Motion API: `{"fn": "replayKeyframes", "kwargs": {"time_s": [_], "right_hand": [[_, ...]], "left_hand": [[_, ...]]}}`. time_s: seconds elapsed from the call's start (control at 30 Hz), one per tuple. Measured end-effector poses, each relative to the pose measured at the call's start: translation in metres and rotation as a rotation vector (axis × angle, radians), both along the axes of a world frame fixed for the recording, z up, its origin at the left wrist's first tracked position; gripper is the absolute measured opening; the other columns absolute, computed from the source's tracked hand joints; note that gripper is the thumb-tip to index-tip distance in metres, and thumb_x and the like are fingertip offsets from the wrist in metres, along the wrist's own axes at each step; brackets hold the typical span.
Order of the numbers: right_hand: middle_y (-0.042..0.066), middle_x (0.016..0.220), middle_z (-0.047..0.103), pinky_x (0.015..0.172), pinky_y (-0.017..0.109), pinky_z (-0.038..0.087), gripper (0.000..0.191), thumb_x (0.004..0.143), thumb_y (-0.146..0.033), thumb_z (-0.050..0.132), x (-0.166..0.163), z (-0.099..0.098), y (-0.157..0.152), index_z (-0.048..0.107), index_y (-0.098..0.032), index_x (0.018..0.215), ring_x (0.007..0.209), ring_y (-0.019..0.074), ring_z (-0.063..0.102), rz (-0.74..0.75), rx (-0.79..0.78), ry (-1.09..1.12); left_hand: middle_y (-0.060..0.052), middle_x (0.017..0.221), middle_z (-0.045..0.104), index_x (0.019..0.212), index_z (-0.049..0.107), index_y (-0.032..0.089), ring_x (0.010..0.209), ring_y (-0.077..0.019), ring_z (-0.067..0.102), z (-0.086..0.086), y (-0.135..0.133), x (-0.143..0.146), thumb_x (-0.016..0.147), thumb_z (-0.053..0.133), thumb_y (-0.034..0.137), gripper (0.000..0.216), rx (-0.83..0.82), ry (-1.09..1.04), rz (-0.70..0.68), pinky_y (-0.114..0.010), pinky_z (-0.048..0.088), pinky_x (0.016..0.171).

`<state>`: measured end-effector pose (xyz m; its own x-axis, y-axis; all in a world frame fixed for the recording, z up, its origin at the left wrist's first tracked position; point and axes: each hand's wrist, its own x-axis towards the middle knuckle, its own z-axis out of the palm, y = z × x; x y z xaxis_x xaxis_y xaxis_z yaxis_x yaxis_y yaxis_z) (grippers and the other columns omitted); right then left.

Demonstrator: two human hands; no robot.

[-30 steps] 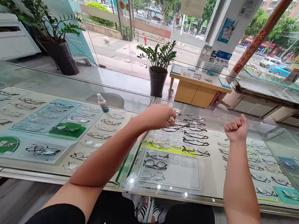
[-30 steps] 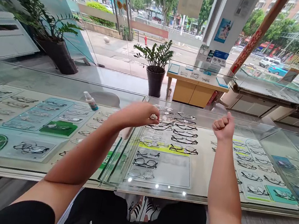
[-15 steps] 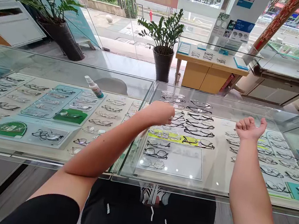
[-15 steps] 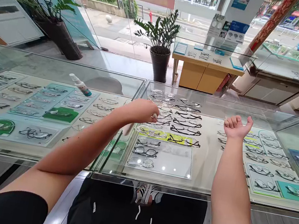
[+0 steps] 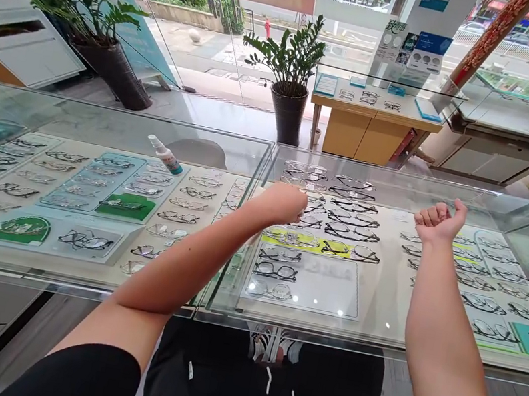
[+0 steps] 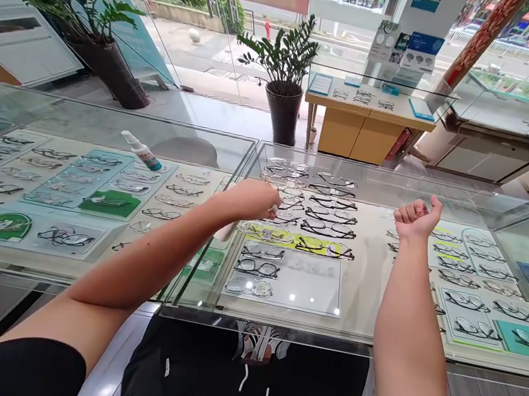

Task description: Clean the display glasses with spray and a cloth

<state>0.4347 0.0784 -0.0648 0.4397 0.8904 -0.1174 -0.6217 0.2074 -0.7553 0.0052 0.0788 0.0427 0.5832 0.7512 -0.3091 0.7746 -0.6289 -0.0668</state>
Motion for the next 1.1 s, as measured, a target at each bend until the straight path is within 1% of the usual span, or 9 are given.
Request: {"fn": "replayKeyframes", "kwargs": {"time_s": [0.17, 0.37, 0.5, 0.63, 0.7, 0.8, 0.97, 1.03, 1.1], "right_hand": [[-0.009, 0.041, 0.013, 0.039, 0.029, 0.018, 0.049, 0.101, -0.052, 0.043, 0.002, -0.004, 0.002, 0.022, -0.027, 0.064, 0.043, 0.0121, 0.004, 0.096, 0.032, 0.026], [-0.008, 0.039, 0.022, 0.041, 0.030, 0.026, 0.052, 0.099, -0.056, 0.052, 0.008, -0.009, 0.003, 0.029, -0.027, 0.062, 0.039, 0.0119, 0.014, 0.256, 0.039, -0.005], [-0.008, 0.038, 0.025, 0.041, 0.029, 0.028, 0.052, 0.097, -0.055, 0.057, 0.009, -0.011, 0.004, 0.033, -0.027, 0.061, 0.038, 0.0114, 0.018, 0.278, 0.058, -0.027], [-0.008, 0.037, 0.025, 0.041, 0.029, 0.027, 0.051, 0.096, -0.053, 0.059, 0.009, -0.013, 0.004, 0.035, -0.026, 0.060, 0.037, 0.0108, 0.019, 0.293, 0.087, -0.039], [-0.008, 0.037, 0.026, 0.042, 0.028, 0.027, 0.050, 0.096, -0.052, 0.061, 0.009, -0.014, 0.004, 0.037, -0.026, 0.060, 0.037, 0.0106, 0.019, 0.303, 0.102, -0.046], [-0.008, 0.038, 0.027, 0.042, 0.028, 0.027, 0.051, 0.095, -0.053, 0.062, 0.007, -0.016, 0.004, 0.037, -0.026, 0.060, 0.038, 0.0106, 0.020, 0.311, 0.116, -0.056], [-0.008, 0.039, 0.025, 0.043, 0.028, 0.027, 0.055, 0.093, -0.059, 0.063, 0.000, -0.013, -0.001, 0.034, -0.026, 0.059, 0.039, 0.0110, 0.020, 0.276, 0.105, -0.157], [-0.008, 0.038, 0.023, 0.042, 0.029, 0.025, 0.058, 0.092, -0.059, 0.063, -0.005, -0.007, -0.006, 0.031, -0.027, 0.057, 0.039, 0.0110, 0.018, 0.280, 0.111, -0.197], [-0.008, 0.036, 0.019, 0.042, 0.029, 0.022, 0.061, 0.093, -0.059, 0.062, -0.012, 0.007, -0.011, 0.027, -0.027, 0.055, 0.040, 0.0111, 0.014, 0.294, 0.120, -0.238]], "left_hand": [[-0.014, 0.103, 0.083, 0.104, 0.084, 0.019, 0.098, -0.0309, 0.076, -0.002, 0.006, -0.003, 0.094, 0.066, 0.034, 0.026, -0.009, -0.070, 0.018, -0.035, 0.053, 0.077], [-0.012, 0.115, 0.083, 0.121, 0.080, 0.021, 0.108, -0.0316, 0.076, -0.009, 0.014, -0.005, 0.097, 0.063, 0.031, 0.031, 0.098, -0.154, 0.121, -0.035, 0.055, 0.081], [-0.015, 0.112, 0.082, 0.114, 0.082, 0.019, 0.106, -0.0337, 0.076, -0.018, 0.021, -0.005, 0.096, 0.061, 0.025, 0.029, 0.107, -0.163, 0.137, -0.037, 0.055, 0.081], [-0.014, 0.104, 0.082, 0.103, 0.084, 0.021, 0.101, -0.0317, 0.076, -0.027, 0.026, -0.005, 0.093, 0.059, 0.020, 0.026, 0.102, -0.182, 0.131, -0.035, 0.053, 0.078], [-0.013, 0.102, 0.082, 0.099, 0.083, 0.021, 0.098, -0.0308, 0.076, -0.028, 0.026, -0.005, 0.093, 0.058, 0.020, 0.026, 0.105, -0.195, 0.125, -0.034, 0.052, 0.077], [-0.012, 0.100, 0.082, 0.098, 0.083, 0.021, 0.095, -0.0301, 0.075, -0.018, 0.022, -0.007, 0.091, 0.059, 0.021, 0.025, 0.119, -0.220, 0.122, -0.034, 0.050, 0.075], [-0.008, 0.096, 0.082, 0.097, 0.083, 0.024, 0.090, -0.0280, 0.072, 0.022, 0.007, -0.026, 0.089, 0.066, 0.030, 0.020, 0.129, -0.312, 0.124, -0.032, 0.046, 0.073], [-0.006, 0.092, 0.081, 0.091, 0.081, 0.023, 0.085, -0.0250, 0.070, 0.033, 0.001, -0.037, 0.089, 0.069, 0.037, 0.019, 0.034, -0.502, 0.136, -0.031, 0.044, 0.071], [-0.005, 0.084, 0.076, 0.083, 0.077, 0.020, 0.079, -0.0212, 0.066, 0.034, -0.006, -0.048, 0.086, 0.075, 0.045, 0.025, -0.142, -0.826, 0.164, -0.030, 0.042, 0.070]]}}
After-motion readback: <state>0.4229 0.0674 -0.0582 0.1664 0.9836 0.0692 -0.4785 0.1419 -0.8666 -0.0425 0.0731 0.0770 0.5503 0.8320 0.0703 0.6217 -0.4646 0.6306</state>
